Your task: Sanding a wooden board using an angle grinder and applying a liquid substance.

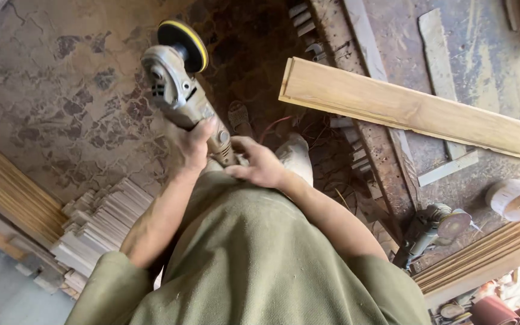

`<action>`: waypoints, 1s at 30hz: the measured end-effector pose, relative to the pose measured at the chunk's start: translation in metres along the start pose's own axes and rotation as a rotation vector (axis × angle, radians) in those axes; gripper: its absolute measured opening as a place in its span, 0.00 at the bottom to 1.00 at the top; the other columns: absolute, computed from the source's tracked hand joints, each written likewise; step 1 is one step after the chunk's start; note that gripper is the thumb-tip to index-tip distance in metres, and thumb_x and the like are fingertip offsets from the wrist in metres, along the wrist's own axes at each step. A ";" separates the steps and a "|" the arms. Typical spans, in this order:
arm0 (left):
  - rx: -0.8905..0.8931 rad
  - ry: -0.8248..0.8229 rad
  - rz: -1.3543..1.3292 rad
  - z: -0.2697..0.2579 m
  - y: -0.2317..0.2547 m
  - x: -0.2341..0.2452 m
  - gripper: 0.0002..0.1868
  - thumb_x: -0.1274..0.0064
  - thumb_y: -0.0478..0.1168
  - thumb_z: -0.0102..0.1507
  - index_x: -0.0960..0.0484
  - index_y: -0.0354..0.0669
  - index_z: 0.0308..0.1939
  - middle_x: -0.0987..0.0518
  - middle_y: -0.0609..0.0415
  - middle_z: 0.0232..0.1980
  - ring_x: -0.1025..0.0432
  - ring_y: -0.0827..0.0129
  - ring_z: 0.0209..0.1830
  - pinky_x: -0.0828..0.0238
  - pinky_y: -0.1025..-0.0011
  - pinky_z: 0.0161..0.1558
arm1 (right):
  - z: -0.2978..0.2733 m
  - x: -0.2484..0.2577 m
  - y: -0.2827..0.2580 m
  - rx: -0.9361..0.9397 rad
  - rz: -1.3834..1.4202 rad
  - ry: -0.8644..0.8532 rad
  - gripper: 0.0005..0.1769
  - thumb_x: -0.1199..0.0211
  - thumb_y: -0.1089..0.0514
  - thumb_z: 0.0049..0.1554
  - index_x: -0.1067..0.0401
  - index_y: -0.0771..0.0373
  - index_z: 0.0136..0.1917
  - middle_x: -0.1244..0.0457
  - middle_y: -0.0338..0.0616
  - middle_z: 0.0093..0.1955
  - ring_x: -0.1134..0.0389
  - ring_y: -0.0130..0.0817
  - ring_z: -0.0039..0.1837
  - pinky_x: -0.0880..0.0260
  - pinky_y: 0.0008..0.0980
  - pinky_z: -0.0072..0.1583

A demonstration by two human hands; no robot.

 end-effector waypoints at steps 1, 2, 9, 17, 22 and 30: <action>0.131 0.069 0.004 -0.002 -0.011 0.004 0.33 0.46 0.47 0.60 0.37 0.43 0.66 0.30 0.51 0.53 0.36 0.64 0.46 0.31 0.58 0.51 | 0.011 -0.019 0.002 -0.057 -0.194 -0.028 0.36 0.23 0.49 0.47 0.34 0.65 0.62 0.33 0.61 0.54 0.31 0.61 0.61 0.28 0.57 0.59; 0.262 0.139 0.008 -0.006 -0.021 0.008 0.31 0.46 0.49 0.59 0.33 0.42 0.64 0.29 0.54 0.49 0.37 0.67 0.43 0.34 0.64 0.48 | 0.021 -0.037 0.003 -0.112 -0.388 -0.057 0.33 0.25 0.41 0.45 0.33 0.66 0.51 0.32 0.63 0.44 0.29 0.65 0.53 0.29 0.62 0.54; 0.346 0.263 0.220 -0.015 -0.056 0.030 0.28 0.34 0.48 0.59 0.27 0.32 0.53 0.25 0.40 0.50 0.32 0.63 0.52 0.37 0.53 0.54 | 0.029 -0.042 0.004 -0.220 -0.580 -0.147 0.39 0.32 0.28 0.46 0.32 0.62 0.53 0.30 0.60 0.48 0.27 0.60 0.56 0.27 0.55 0.58; 0.363 0.116 -0.038 -0.011 -0.025 0.018 0.26 0.43 0.48 0.58 0.27 0.40 0.57 0.25 0.55 0.47 0.36 0.69 0.42 0.35 0.69 0.51 | 0.007 -0.036 0.004 -0.316 -0.542 -0.167 0.41 0.34 0.27 0.47 0.34 0.56 0.62 0.30 0.55 0.55 0.29 0.59 0.61 0.27 0.55 0.62; 0.304 0.064 0.337 -0.005 -0.034 0.009 0.34 0.31 0.47 0.58 0.28 0.30 0.59 0.24 0.39 0.53 0.28 0.59 0.56 0.33 0.54 0.60 | 0.008 -0.041 0.030 -0.118 -0.463 -0.076 0.34 0.31 0.38 0.49 0.37 0.57 0.61 0.30 0.59 0.52 0.29 0.59 0.60 0.28 0.56 0.63; 0.269 -0.005 0.365 -0.003 -0.034 -0.017 0.40 0.25 0.47 0.52 0.29 0.31 0.60 0.23 0.38 0.56 0.28 0.62 0.59 0.34 0.51 0.60 | 0.004 -0.026 0.028 0.191 -0.336 0.021 0.35 0.29 0.55 0.47 0.39 0.71 0.63 0.48 0.77 0.75 0.46 0.73 0.75 0.48 0.70 0.74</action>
Point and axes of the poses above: each hand's wrist, its own z-axis towards the middle knuckle, its own x-axis out of the back of the hand, y = z × x, the point moved 3 cm from there along z, towards the middle knuckle
